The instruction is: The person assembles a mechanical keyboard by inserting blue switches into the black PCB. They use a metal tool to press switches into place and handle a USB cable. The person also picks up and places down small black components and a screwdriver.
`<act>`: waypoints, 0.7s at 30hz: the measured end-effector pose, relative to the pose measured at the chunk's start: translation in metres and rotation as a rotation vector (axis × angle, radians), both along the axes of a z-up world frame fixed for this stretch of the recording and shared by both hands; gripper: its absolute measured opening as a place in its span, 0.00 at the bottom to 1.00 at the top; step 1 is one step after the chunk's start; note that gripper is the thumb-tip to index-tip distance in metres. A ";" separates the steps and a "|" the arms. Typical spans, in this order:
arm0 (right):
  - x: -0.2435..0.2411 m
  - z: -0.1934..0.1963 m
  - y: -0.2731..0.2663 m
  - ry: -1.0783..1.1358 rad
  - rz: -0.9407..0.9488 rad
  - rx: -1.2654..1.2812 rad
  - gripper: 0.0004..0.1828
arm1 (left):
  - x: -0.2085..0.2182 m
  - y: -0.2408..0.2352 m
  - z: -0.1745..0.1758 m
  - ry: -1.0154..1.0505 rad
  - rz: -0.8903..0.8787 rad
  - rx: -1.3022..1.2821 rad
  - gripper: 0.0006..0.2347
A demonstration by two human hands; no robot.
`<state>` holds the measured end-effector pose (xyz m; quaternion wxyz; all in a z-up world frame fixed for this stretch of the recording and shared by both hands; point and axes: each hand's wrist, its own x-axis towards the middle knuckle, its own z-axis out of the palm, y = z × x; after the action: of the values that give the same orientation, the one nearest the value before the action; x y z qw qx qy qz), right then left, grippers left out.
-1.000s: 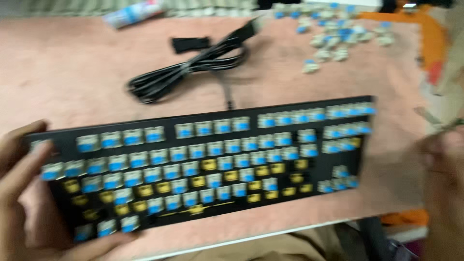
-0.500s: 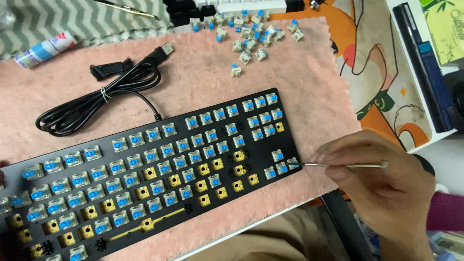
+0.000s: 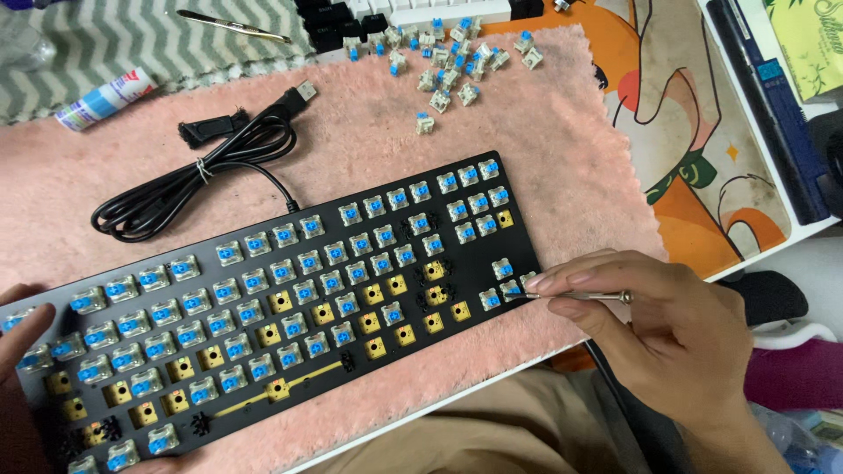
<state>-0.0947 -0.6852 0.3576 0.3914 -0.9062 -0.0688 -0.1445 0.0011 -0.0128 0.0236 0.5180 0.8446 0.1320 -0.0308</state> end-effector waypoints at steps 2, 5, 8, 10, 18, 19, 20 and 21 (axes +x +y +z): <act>0.000 0.000 0.000 0.024 -0.015 0.000 0.09 | -0.003 -0.046 0.056 0.066 0.026 -0.022 0.25; 0.001 0.000 -0.001 0.065 -0.040 -0.108 0.07 | -0.040 -0.129 0.162 -0.372 -0.379 0.064 0.27; 0.003 0.002 0.000 0.112 -0.037 -0.109 0.05 | -0.034 -0.169 0.196 0.113 0.171 -0.156 0.18; 0.004 0.001 0.000 0.061 0.045 -0.066 0.06 | -0.064 -0.211 0.246 -0.469 -0.333 0.079 0.63; 0.023 0.007 -0.040 -0.169 0.579 -0.890 0.17 | -0.072 -0.188 0.258 -0.492 -0.376 0.326 0.65; 0.031 0.004 -0.047 -0.420 0.816 -1.096 0.22 | -0.070 -0.189 0.262 -0.548 -0.400 0.232 0.59; 0.044 -0.082 -0.062 -0.442 0.842 -1.067 0.22 | -0.072 -0.186 0.262 -0.533 -0.376 0.261 0.59; 0.015 -0.158 -0.112 -0.091 0.691 -1.325 0.29 | -0.073 -0.183 0.262 -0.576 -0.381 0.259 0.57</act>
<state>-0.0794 -0.7977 0.2000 -0.2164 -0.8721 -0.4384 0.0209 -0.0718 -0.1961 0.2852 0.4078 0.8866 -0.1760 0.1293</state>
